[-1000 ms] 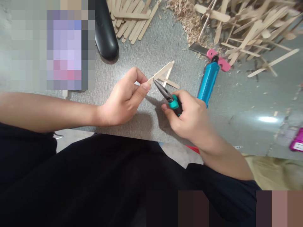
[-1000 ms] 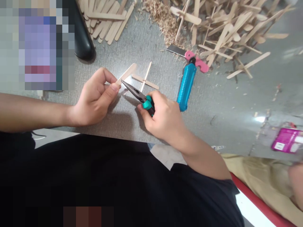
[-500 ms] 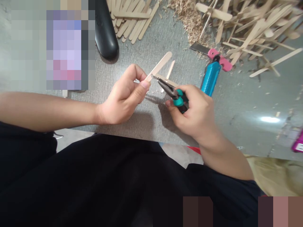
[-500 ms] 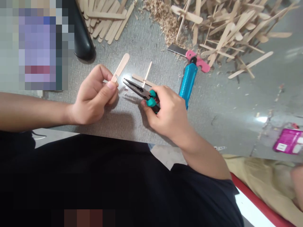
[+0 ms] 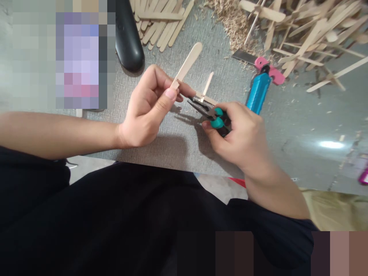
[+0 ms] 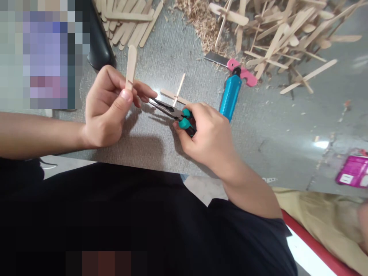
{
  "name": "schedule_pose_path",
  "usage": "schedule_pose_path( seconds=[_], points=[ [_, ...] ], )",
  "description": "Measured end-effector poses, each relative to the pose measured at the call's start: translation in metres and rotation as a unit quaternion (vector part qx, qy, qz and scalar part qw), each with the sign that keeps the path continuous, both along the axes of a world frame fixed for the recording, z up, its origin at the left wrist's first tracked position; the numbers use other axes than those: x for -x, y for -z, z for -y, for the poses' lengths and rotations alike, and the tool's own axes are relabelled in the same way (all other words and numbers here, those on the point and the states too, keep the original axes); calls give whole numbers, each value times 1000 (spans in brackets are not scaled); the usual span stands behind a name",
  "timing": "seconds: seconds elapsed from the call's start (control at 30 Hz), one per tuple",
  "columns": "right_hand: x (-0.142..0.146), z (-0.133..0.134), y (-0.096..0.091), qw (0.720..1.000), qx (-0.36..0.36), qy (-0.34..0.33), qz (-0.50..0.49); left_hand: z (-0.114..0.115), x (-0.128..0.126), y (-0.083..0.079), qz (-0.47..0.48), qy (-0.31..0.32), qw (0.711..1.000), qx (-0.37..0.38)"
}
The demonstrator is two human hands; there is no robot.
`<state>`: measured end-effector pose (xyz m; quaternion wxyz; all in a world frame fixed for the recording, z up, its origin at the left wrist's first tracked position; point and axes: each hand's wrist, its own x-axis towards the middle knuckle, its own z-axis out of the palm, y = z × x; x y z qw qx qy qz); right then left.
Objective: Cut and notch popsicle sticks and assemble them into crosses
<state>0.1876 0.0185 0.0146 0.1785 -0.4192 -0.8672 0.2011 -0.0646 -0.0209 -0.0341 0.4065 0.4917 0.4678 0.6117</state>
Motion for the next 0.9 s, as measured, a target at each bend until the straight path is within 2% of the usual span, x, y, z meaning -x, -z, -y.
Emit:
schedule_pose_path(
  seconds=[0.13,0.23,0.33,0.43,0.53,0.63,0.9],
  points=[
    [0,-1,0,999,23,13,22,-2,-2,-1,-5,-29,998,-53],
    [-2,-4,0,1000,10,9,18,-4,0,2,-14,-35,997,-66],
    [-5,-8,-3,1000,6,10,1,-7,8,12,-16,8,998,-63],
    [-8,-11,-9,998,62,17,-16,-9,14,18,-8,59,995,-86],
    [-11,-13,-15,992,122,17,-19,-7,14,10,-22,55,997,-49],
    [-10,-14,-20,989,146,0,-4,-3,11,-2,-47,47,998,4],
    [-6,-14,-28,979,204,-25,-5,-6,16,-1,-24,160,987,-10]
  ],
)
